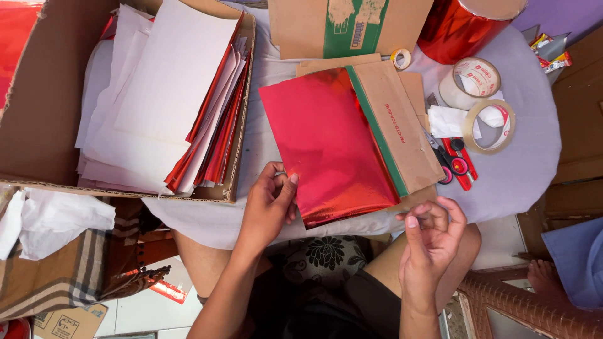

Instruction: The person is wrapping a piece of cardboard with red metallic paper and securing it with tape.

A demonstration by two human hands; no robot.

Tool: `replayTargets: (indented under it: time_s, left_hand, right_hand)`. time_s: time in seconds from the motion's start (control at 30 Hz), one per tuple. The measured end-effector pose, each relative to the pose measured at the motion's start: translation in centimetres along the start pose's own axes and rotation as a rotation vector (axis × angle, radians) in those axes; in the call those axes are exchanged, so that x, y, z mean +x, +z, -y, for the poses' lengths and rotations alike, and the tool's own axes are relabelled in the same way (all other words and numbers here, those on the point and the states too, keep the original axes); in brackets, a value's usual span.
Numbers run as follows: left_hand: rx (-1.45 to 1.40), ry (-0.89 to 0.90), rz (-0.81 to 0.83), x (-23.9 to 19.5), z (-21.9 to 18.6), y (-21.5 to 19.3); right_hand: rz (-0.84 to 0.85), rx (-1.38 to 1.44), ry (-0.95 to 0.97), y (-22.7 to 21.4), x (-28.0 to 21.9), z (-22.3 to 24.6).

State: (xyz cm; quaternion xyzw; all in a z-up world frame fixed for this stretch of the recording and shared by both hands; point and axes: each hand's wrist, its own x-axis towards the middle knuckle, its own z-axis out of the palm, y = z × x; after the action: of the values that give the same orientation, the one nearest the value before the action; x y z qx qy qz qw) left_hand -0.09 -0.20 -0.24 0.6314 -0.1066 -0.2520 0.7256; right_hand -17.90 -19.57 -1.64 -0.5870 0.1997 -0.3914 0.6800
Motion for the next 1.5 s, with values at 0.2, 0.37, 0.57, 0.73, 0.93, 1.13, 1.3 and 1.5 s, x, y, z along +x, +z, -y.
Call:
replayTargets:
  time_s: [0.2,0.37,0.57,0.73,0.93,1.13,1.3,1.5]
  left_hand:
    - [-0.074,0.03,0.051,-0.4,0.2,-0.1]
    - [-0.122,0.01,0.045,-0.4,1.1,-0.5]
    - [-0.193,-0.009,0.078,-0.1,1.0,-0.5]
    - [-0.28,-0.016,0.111,0.2,1.3,-0.6]
    - [-0.272,-0.037,0.102,0.0,0.8,-0.4]
    - [-0.211,-0.021,0.061,0.1,0.9,-0.2]
    - [-0.167,0.017,0.021,-0.1,1.1,0.3]
    - [-0.112,0.006,-0.004,-0.3,0.6,0.2]
  right_hand:
    - [0.006,-0.261,-0.158,0.2,0.5,0.3]
    - [0.147,-0.288,-0.327,1.0,0.6,-0.3]
    - [0.227,-0.365,-0.47,1.6,1.1,0.1]
    - [0.195,-0.406,-0.453,1.2,0.8,0.0]
    - [0.164,-0.469,-0.435,1.1,0.4,0.0]
    - [0.193,-0.561,-0.479,1.4,0.0,0.3]
    - [0.377,-0.52,-0.594,3.8,-1.5,0.4]
    - [0.59,-0.591,-0.788,5.9,-1.1,-0.7]
